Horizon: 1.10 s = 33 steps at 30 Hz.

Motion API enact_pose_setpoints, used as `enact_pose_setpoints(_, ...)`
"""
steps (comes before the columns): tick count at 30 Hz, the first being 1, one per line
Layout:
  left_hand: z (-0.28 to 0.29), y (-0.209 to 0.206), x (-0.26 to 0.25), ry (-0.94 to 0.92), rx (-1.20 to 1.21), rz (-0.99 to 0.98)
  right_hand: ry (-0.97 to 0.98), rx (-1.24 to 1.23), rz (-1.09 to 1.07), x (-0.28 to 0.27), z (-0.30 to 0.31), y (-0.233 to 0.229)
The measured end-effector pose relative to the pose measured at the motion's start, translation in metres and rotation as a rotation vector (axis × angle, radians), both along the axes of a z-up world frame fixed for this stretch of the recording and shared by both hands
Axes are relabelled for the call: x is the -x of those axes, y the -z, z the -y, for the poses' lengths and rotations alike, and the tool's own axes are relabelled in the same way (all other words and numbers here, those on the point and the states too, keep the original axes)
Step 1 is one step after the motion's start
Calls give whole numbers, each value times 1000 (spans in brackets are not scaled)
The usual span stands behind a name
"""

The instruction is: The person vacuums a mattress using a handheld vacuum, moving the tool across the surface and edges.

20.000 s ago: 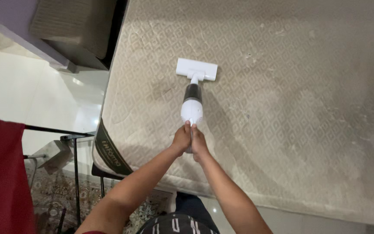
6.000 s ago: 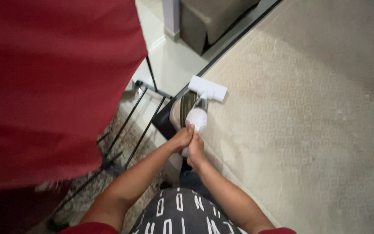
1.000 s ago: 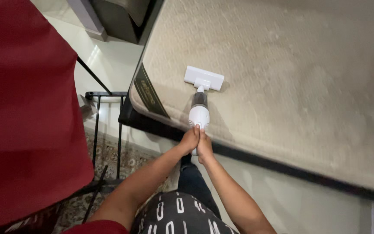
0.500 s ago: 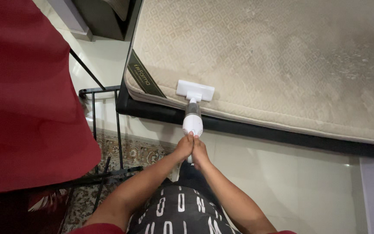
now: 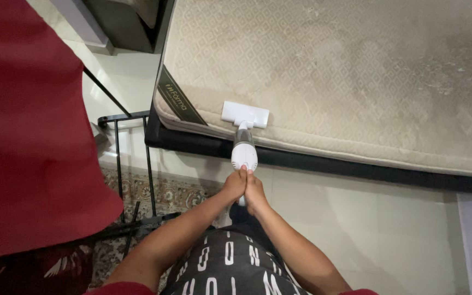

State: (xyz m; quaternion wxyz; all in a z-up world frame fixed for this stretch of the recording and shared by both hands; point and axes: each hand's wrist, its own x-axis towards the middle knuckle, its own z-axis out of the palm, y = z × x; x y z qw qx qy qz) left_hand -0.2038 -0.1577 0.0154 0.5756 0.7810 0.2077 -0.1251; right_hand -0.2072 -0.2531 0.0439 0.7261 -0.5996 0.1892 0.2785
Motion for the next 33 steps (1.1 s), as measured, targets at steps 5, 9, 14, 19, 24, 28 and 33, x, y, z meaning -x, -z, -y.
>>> enact_pose_setpoints(5,-6,15,-28,4,-46,76,22,15,105,-28,-6,14)
enact_pose_setpoints(9,-13,40,-88,35,-117,114,15,38,101,-82,-14,23)
enact_pose_setpoints(14,-17,68,-184,58,-144,85,-9,108,174,-177,-18,28)
enact_pose_setpoints(19,-25,47,-281,-1,-99,91,-11,50,5,-283,-25,17)
enact_pose_setpoints(24,-31,-3,-376,-42,28,-149,-29,18,-36,-381,-34,6)
enact_pose_setpoints(28,-36,-23,-421,-76,107,-135,-26,-19,-7,-425,-39,17)
enact_pose_setpoints(33,-38,-14,-421,-67,100,-121,-39,-14,6,-425,-38,25)
